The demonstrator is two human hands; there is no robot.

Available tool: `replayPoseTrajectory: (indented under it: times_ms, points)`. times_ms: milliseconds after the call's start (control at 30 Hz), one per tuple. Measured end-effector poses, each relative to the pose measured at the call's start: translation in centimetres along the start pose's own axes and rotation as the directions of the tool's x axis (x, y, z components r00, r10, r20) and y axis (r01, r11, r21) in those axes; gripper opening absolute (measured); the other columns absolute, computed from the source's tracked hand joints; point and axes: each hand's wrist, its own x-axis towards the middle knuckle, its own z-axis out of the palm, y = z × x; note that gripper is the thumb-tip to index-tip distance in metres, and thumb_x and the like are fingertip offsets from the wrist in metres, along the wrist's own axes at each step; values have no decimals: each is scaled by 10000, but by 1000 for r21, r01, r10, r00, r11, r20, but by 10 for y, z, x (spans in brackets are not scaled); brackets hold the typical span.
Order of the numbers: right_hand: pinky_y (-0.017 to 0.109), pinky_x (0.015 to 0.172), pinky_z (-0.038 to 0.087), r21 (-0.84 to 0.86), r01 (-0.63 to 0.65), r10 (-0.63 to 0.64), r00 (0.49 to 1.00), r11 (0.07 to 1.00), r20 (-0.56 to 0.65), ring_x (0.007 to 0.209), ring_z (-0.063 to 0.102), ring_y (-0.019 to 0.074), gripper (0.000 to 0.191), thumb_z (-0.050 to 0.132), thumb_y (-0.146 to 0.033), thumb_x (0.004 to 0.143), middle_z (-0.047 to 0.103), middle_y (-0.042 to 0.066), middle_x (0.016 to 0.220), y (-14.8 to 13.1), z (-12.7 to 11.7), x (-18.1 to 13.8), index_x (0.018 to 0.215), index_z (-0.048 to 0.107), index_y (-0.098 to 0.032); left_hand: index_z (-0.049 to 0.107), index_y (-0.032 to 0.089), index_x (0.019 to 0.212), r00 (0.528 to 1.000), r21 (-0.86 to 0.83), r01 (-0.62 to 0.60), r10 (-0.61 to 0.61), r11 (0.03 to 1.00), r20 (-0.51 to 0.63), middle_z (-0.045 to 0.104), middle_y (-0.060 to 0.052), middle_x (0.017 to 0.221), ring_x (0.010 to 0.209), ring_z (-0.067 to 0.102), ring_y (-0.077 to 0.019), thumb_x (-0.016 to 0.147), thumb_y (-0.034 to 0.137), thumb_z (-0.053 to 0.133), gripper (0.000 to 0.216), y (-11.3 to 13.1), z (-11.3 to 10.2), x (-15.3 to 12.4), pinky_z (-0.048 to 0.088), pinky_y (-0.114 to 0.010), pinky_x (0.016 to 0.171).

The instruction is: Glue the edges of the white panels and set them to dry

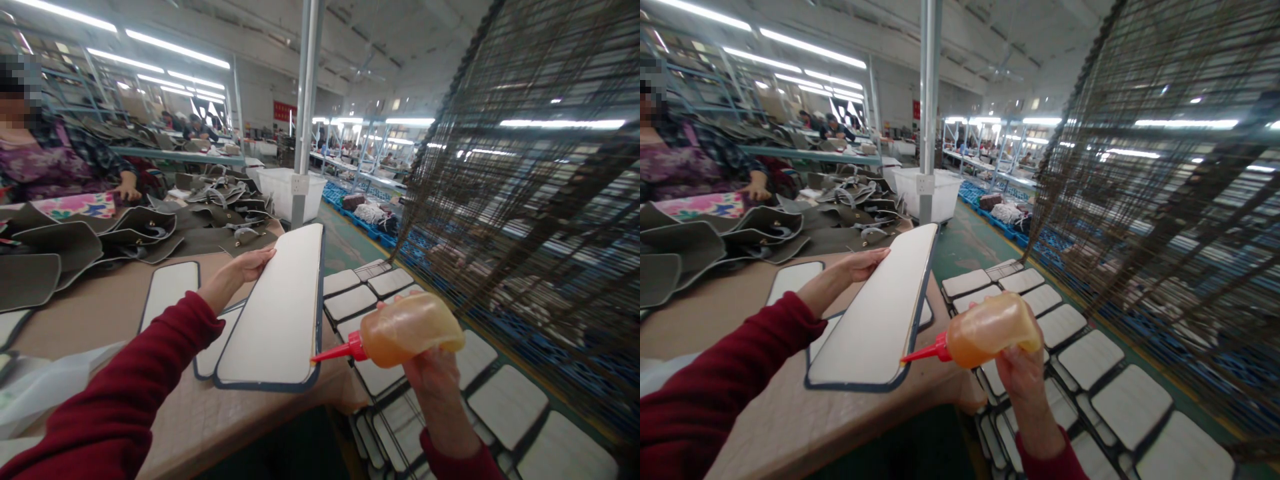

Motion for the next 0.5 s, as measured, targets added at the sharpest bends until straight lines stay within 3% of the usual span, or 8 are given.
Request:
replayPoseTrajectory:
  times_ms: [233, 500]
  points:
    - [475, 990, 508, 12, 56, -56, 998, 998, -31, 1073, 644, 252, 523, 843, -375, 601, 707, 64, 1129, 2, -2, 0, 1090, 682, -277, 652, 127, 1105, 995, -46, -18, 13, 999, -98, 730, -56, 712, 507, 637, -138, 887, 17, 508, 283, 1, -11, -1, 546, -223, 483]
    - [546, 994, 467, -45, 116, -120, 987, 992, -110, 1076, 642, 296, 482, 814, -367, 629, 691, 76, 1160, 2, 2, -3, 1076, 668, -260, 650, 126, 1062, 981, -111, -74, 53, 991, -186, 732, -55, 708, 583, 684, -151, 873, 5, 531, 254, -1, -18, -6, 559, -183, 488]
